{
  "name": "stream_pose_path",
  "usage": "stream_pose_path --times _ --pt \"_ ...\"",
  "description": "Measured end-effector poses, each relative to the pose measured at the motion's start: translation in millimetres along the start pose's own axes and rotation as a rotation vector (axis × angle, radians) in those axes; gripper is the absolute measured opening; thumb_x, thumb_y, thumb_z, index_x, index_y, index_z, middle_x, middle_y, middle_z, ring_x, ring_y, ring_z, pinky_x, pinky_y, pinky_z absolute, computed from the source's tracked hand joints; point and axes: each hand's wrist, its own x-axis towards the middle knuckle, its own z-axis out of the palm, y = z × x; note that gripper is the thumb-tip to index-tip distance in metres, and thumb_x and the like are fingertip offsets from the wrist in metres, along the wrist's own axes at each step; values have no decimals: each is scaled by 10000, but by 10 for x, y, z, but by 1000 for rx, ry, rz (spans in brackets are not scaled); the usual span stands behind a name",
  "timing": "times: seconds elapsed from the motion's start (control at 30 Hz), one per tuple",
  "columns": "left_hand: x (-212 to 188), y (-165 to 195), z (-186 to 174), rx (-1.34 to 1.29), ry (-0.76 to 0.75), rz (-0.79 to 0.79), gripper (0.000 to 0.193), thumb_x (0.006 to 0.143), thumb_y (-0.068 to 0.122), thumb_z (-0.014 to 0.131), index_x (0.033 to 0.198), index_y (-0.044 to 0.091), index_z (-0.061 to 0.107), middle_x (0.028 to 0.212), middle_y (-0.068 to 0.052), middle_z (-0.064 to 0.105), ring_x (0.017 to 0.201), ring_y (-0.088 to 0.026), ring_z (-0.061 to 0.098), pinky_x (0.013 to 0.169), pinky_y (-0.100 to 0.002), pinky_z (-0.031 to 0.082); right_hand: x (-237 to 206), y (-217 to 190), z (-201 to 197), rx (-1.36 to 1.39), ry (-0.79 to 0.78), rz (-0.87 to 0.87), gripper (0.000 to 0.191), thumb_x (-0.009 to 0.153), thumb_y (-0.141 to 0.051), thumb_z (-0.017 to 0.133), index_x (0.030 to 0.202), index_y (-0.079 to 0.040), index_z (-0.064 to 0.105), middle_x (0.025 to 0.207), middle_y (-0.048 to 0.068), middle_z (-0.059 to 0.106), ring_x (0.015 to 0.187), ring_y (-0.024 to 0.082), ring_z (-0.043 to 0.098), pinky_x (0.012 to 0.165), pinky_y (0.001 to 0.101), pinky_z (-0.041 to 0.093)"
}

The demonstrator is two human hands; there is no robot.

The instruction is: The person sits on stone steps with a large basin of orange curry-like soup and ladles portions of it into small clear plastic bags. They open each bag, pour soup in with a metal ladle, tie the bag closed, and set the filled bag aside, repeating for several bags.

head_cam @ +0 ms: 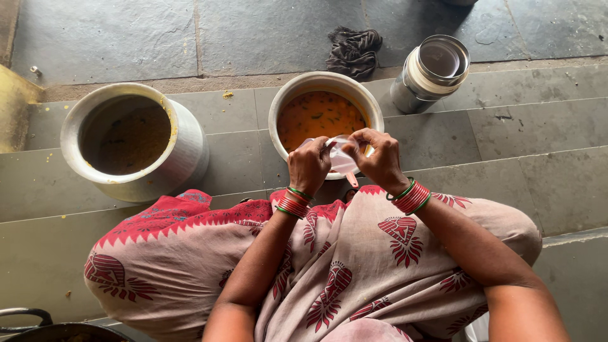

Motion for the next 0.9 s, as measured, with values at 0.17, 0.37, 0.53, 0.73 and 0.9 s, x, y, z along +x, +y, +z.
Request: stream_pose_path --times 0.17,0.37,0.53,0.73,0.9 --pt "-39 -143 107 108 57 -19 226 897 77 664 1116 70 717 872 -163 742 734 -338 721 657 -445 571 8 56 42 -89 -25 15 264 829 -189 842 1000 -30 720 921 103 748 857 221 739 807 353 586" --pt "100 -251 -26 189 45 -110 533 844 -65 622 1372 -16 563 922 -218 696 748 -371 718 689 -453 594 76 148 -96 -117 -55 -6 468 731 -210 855 1099 6 664 944 147 723 824 262 739 761 357 596" --pt "90 -185 -132 175 220 -21 511 704 -109 645 1202 7 629 1003 -200 660 825 -379 713 651 -415 594 27 184 -47 -174 -109 213 429 814 -217 824 1155 -17 657 843 111 760 746 224 752 723 366 606" --pt "100 -383 62 -559 -62 -759 195 850 35 857 1040 9 819 914 -108 796 771 -207 767 686 -290 581 37 544 72 496 -199 617 280 884 -62 750 1116 -20 600 868 106 751 775 190 767 714 338 642" --pt "99 -615 79 -1216 -325 -1012 323 958 69 667 1279 46 688 1040 -134 760 893 -207 745 794 -345 608 1 836 121 1062 -231 816 135 1000 18 617 1088 -47 538 955 57 705 868 167 732 795 358 650"
